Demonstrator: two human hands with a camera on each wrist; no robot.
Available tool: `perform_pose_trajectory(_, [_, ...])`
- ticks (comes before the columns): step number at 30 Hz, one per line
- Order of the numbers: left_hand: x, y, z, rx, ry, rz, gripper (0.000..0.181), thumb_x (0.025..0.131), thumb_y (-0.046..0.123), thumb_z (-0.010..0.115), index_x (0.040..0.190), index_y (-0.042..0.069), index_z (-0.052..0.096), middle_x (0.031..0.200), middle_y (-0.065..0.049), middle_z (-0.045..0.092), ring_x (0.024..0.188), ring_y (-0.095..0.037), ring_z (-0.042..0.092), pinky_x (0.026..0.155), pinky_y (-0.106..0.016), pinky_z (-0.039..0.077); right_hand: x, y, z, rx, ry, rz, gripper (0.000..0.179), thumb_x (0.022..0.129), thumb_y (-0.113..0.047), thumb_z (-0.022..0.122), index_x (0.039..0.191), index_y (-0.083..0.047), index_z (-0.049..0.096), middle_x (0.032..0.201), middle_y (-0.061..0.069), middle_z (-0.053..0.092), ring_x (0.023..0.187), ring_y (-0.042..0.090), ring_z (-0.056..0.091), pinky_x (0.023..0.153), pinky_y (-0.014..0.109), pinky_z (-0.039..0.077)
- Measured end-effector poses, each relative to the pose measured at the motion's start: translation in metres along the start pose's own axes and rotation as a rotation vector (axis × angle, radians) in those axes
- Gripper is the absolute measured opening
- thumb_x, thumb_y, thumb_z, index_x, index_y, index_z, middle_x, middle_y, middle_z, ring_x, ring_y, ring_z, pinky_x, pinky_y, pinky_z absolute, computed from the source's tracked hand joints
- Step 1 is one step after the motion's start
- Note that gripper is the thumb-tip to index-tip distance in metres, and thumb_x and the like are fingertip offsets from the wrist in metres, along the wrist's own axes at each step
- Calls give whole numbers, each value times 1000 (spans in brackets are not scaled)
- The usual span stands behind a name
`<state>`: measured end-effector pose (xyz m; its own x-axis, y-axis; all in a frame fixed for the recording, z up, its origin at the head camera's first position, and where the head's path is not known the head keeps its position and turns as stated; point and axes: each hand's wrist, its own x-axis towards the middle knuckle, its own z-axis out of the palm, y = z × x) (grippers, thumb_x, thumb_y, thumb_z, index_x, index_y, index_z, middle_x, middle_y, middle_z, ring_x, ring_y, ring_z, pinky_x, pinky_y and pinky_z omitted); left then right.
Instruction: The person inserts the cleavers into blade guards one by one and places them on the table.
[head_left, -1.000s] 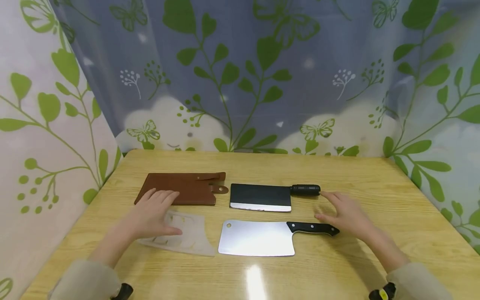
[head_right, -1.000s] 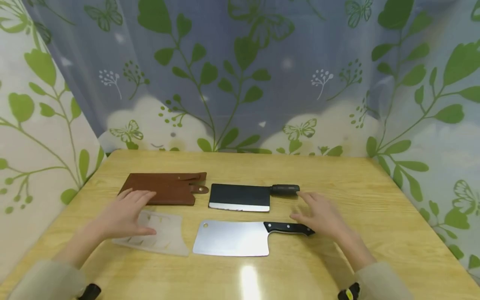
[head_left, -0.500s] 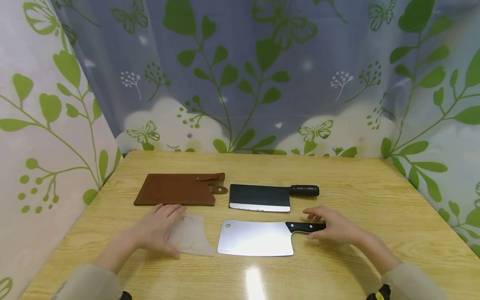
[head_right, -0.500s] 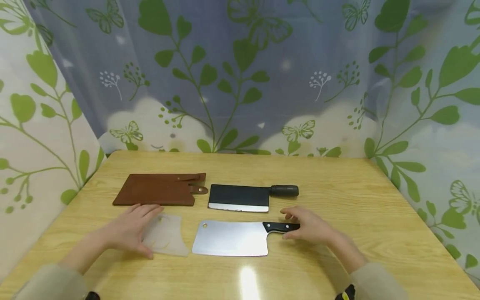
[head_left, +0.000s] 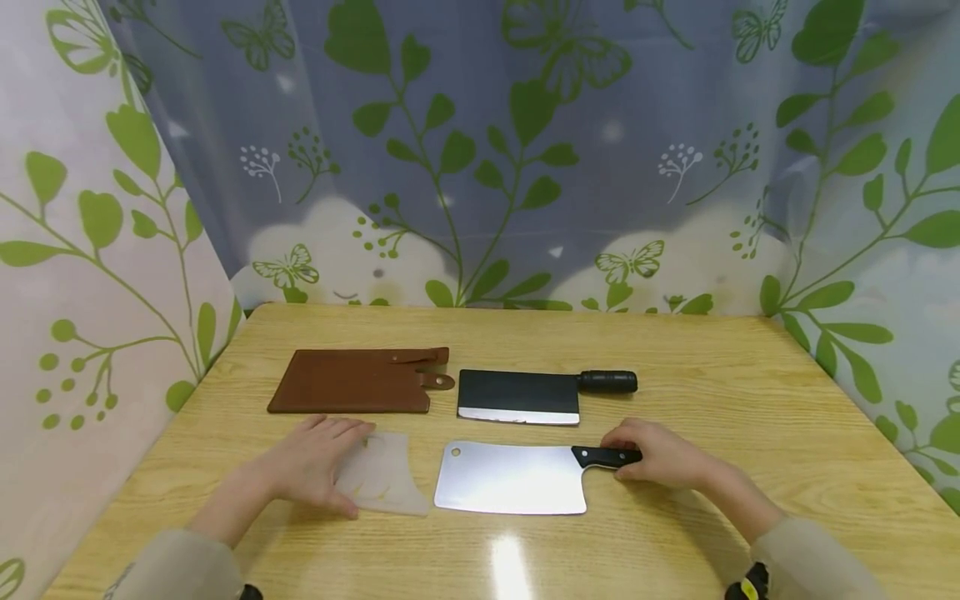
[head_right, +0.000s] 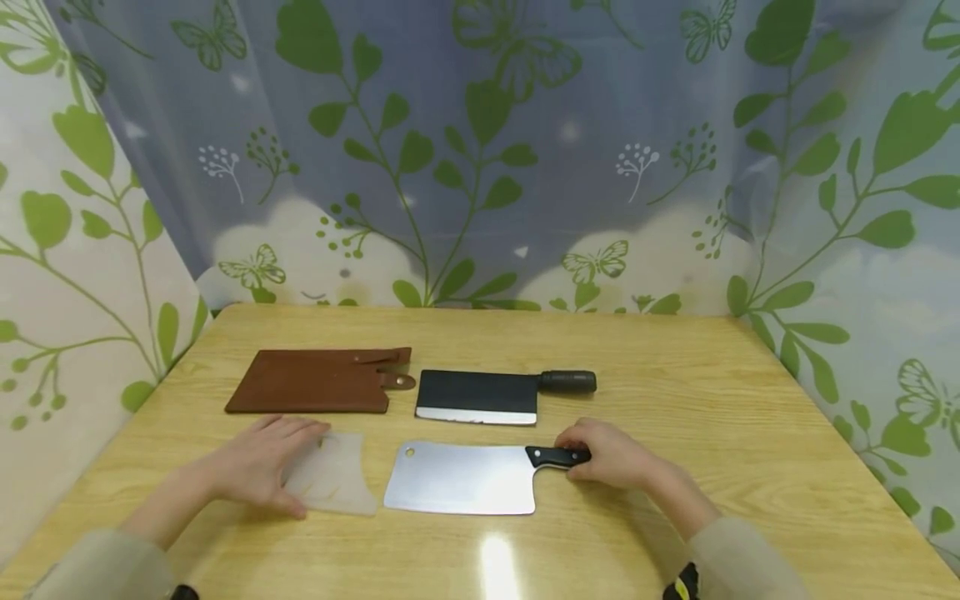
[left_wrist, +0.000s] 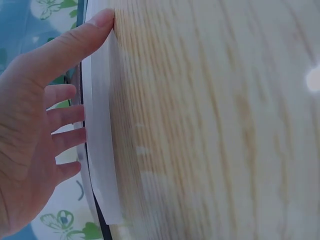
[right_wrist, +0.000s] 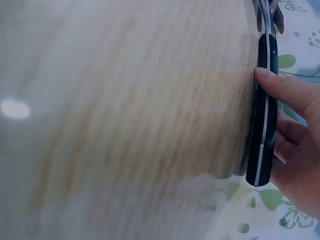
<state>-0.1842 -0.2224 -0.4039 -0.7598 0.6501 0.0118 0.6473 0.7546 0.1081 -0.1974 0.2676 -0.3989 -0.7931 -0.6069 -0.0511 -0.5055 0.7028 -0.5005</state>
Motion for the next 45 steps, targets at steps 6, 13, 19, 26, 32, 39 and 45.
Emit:
perform_pose_trajectory(6, [0,-1,2,-31,13,8,104,62,72,67,134,0,46,126,-15,53,117,-36,48,97,-56,35,-1,2,-1,-32,30,-13,28,81,-17,69,106,-6,63,101,0,58,91,15,53,78,35,46])
perform_pose_trajectory(13, [0,-3,4,-15,73,27,108,60,72,68,131,-6,46,123,-18,53,113,-36,50,94,-55,38,-5,5,-2,28,69,18,21,78,-12,68,98,-9,61,88,-5,57,76,8,49,67,26,41])
perform_pose_trajectory(19, [5,0,5,67,176,41,106,56,73,70,126,-5,50,117,-14,51,105,-29,48,90,-47,42,-10,2,-6,-14,159,45,21,84,-26,68,99,-12,62,91,-6,60,79,7,52,68,28,44])
perform_pose_trajectory(26, [13,7,1,99,290,59,104,51,69,75,125,-1,51,115,-12,51,102,-28,49,84,-46,44,-9,-10,-8,-15,300,100,25,84,-23,70,102,-8,64,93,0,63,77,11,53,65,30,45])
perform_pose_trajectory(32, [21,15,-7,105,332,80,106,50,70,74,126,1,50,117,-11,51,104,-27,48,82,-46,44,-7,-21,-7,6,388,156,25,83,-22,71,101,-6,65,90,2,62,76,14,53,63,32,43])
perform_pose_trajectory(39, [28,22,-14,129,362,81,106,48,69,76,124,-1,51,116,-13,52,102,-28,49,81,-44,44,-6,-29,-5,8,454,157,21,82,-21,72,97,-7,65,87,2,64,71,13,53,60,30,42])
perform_pose_trajectory(45, [32,24,-17,163,393,83,107,47,70,75,123,-1,52,116,-12,52,102,-28,49,80,-44,44,-4,-33,-5,9,454,181,24,83,-19,71,102,-6,64,91,5,67,68,13,50,58,27,41])
